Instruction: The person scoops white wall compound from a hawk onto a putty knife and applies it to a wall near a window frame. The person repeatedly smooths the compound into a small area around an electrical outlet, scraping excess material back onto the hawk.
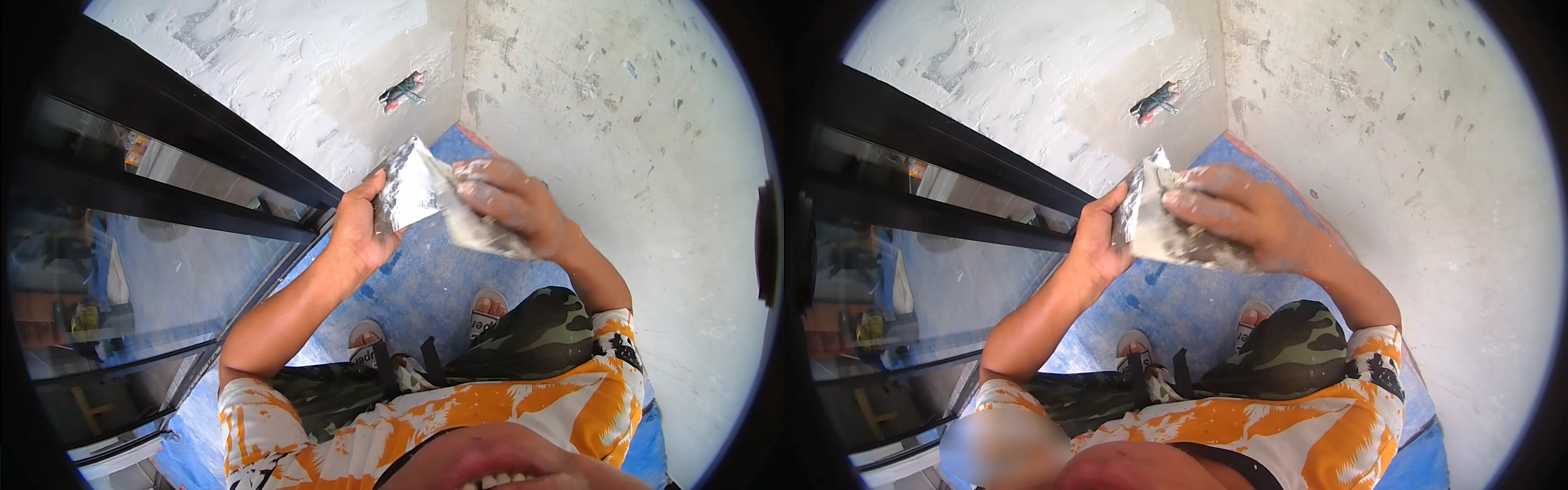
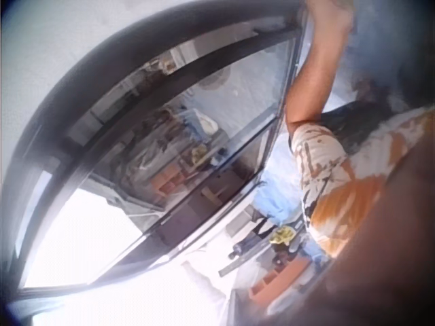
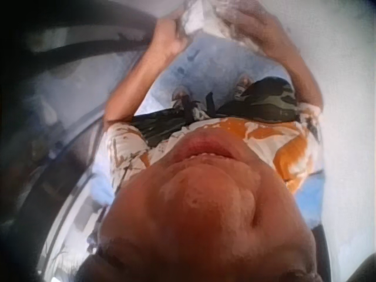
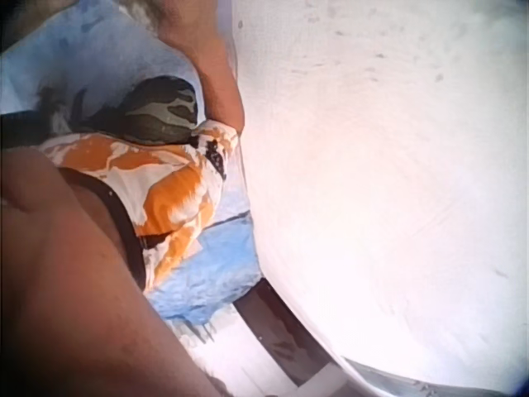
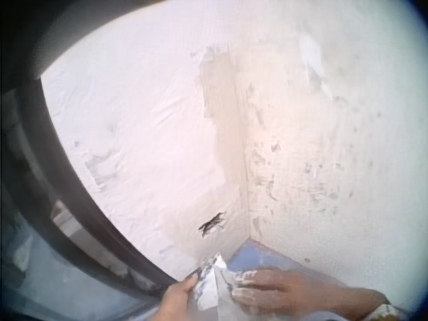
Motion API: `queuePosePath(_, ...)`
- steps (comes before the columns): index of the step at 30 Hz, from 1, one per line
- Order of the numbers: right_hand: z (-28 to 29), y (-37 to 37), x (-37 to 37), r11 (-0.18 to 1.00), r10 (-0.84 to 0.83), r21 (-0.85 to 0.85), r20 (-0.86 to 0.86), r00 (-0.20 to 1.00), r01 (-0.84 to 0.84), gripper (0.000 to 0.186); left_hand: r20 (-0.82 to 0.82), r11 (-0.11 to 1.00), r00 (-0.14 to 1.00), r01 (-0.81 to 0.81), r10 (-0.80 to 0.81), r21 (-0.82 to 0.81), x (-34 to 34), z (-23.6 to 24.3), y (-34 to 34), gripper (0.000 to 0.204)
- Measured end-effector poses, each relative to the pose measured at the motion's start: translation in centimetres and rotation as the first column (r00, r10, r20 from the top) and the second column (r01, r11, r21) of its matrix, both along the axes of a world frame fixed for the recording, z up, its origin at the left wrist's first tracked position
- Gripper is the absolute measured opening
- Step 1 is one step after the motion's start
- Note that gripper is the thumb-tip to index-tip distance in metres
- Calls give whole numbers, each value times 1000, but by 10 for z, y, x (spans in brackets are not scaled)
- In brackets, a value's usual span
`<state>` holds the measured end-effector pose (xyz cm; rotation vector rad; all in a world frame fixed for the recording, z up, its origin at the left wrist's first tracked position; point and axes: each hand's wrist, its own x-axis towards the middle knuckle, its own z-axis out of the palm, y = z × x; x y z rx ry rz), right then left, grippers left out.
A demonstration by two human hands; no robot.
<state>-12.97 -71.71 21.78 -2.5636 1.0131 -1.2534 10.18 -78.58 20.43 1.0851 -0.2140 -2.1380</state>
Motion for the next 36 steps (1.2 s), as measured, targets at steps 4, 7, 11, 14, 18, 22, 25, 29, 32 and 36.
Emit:
queuePosePath(4, -9, 7, -13, 954, -148, 219, -251, 957, 205, 61, 18, 993, 999, -47, 49, -104, -10, -2, -6, 34)
queuePosePath(7, 4, 1, -29, 879, -325, 220, -372, 869, 423, 53, -44, 935, 982, -187, 182, -302, -1, 17, -10, 30)
queuePosePath(11, 20, -4, -23, 949, -312, -74, -104, 944, 306, 44, 252, 700, 920, -32, 300, -714, -11, 29, -3, 25)
queuePosePath(14, 17, -5, -19, 972, -234, -95, -386, 892, 213, 39, 344, 641, 871, 45, 350, -766, -23, 31, 0, 23)
queuePosePath(18, -9, -22, -39, 974, -127, 153, -234, 964, 166, 45, 272, 596, 798, -131, 538, -792, 7, 47, -15, 21)
queuePosePath(22, -60, -99, -39, 902, -403, 225, 137, 905, 368, 50, 439, 607, 793, 112, 422, -787, 46, 54, -13, 26)
queuePosePath(25, -86, -171, -38, 829, -481, -234, 167, 861, 509, 51, 594, 608, 742, 324, 312, -724, 63, 54, 10, 27)
queuePosePath(29, -117, -235, -43, 662, -541, -508, 183, 821, 550, 54, 656, 746, 712, 290, 250, -599, 98, 56, 46, 28)
queuePosePath(32, -161, -243, -41, 692, -524, -474, 187, 831, 544, 53, 682, 839, 684, 189, 260, -510, 121, 42, 67, 28)
queuePosePath(36, -216, -227, -41, 766, -544, -367, 65, 836, 527, 51, 653, 898, 704, 48, 280, -437, 130, 11, 75, 27)
